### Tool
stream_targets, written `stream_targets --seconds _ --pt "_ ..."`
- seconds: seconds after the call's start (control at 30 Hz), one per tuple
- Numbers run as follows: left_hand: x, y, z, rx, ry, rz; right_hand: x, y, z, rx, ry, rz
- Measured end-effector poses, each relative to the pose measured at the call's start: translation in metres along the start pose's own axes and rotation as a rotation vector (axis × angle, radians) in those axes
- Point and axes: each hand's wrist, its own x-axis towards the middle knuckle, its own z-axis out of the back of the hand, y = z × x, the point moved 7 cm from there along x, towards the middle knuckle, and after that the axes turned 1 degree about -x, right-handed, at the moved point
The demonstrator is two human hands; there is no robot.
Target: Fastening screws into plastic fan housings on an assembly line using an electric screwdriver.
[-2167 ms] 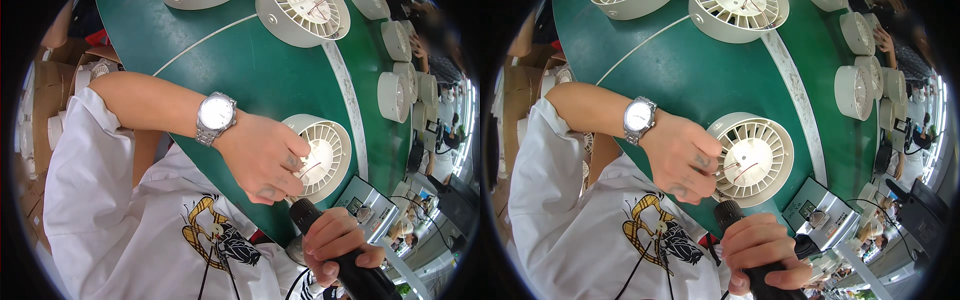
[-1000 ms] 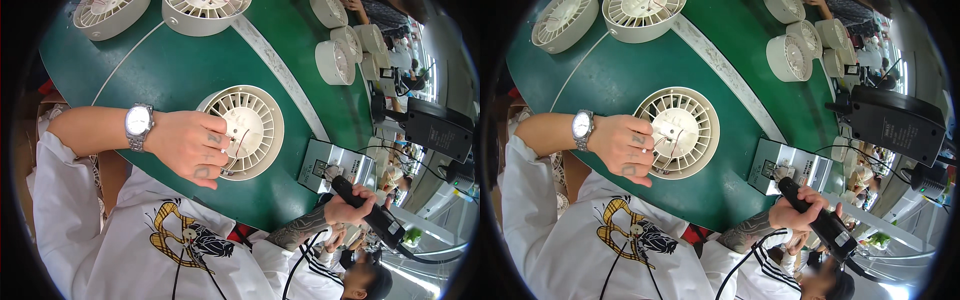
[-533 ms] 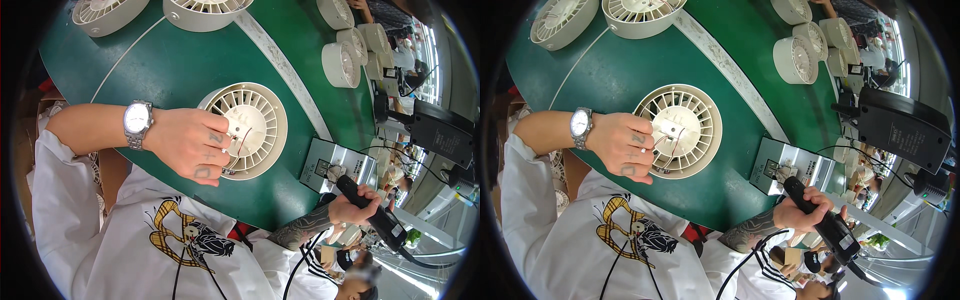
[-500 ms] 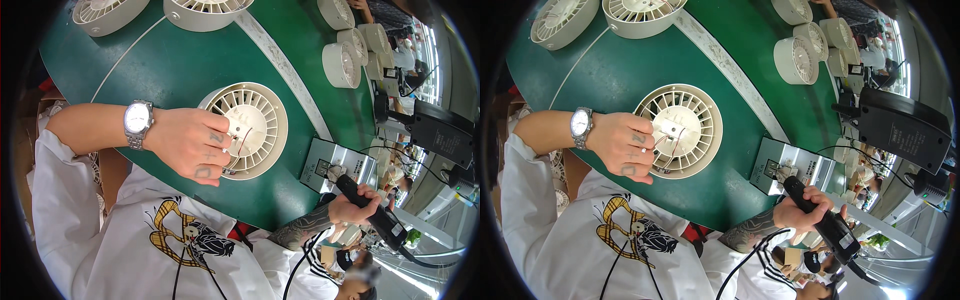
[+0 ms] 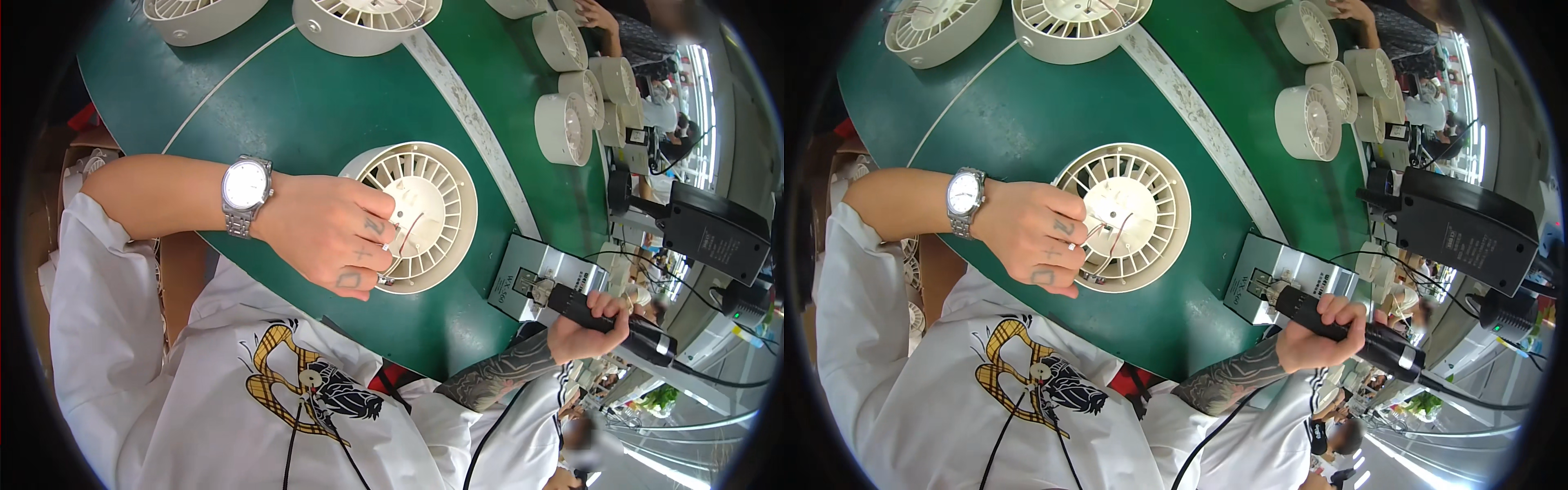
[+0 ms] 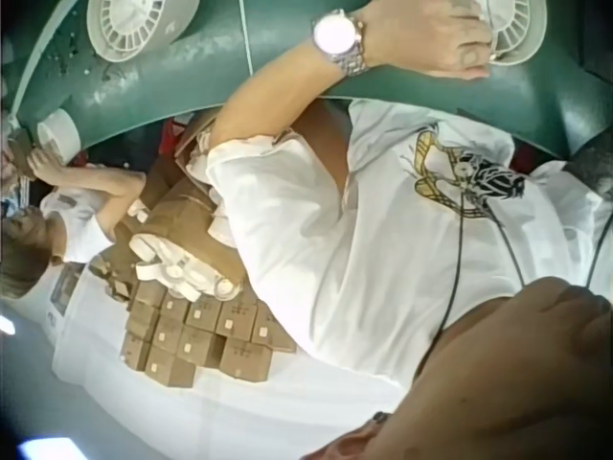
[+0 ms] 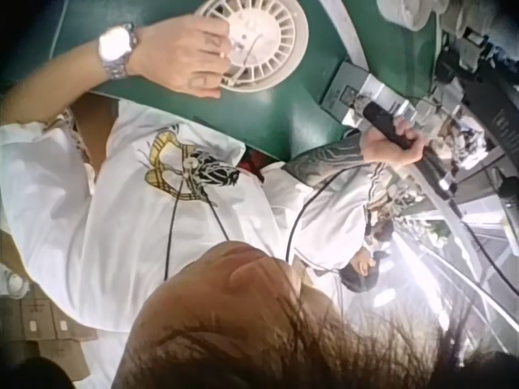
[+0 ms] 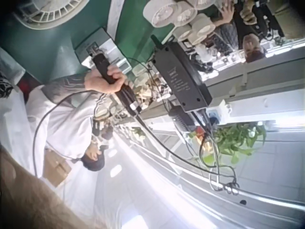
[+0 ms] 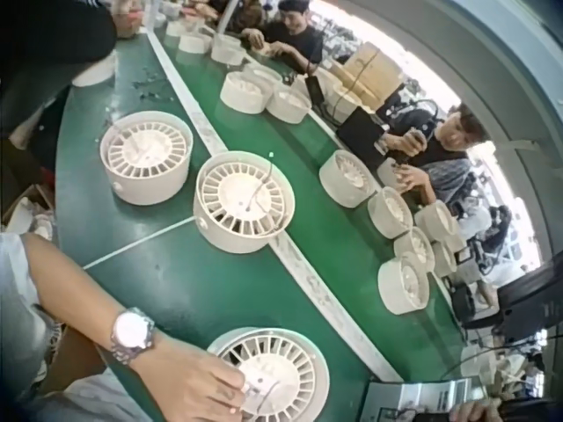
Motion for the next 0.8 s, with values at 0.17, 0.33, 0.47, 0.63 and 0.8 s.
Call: stream_targets --seconds 0.17,0.33,0.47,0.63,0.8 --pt "0.0 -0.001 -0.002 0.029 -0.021 -0.028 -0.039 0.019 -0.064 0.26 0.23 0.04" --pt "-0.003 -0.001 -0.002 0.031 -0.092 -0.05 -0.092 0.016 -0.123 0.308 0.468 0.107" --pt "-0.004 -0.003 -0.002 0.037 -0.037 -0.077 -0.116 0.006 -0.153 0.348 0.719 0.091" --pt "-0.004 -0.003 -0.001 0.025 -0.025 -0.047 -0.119 -0.003 -0.158 0.309 0.76 0.056" --pt "-0.006 -0.001 0.0 0.006 -0.08 -0.043 -0.12 -0.007 -0.16 0.332 0.73 0.047"
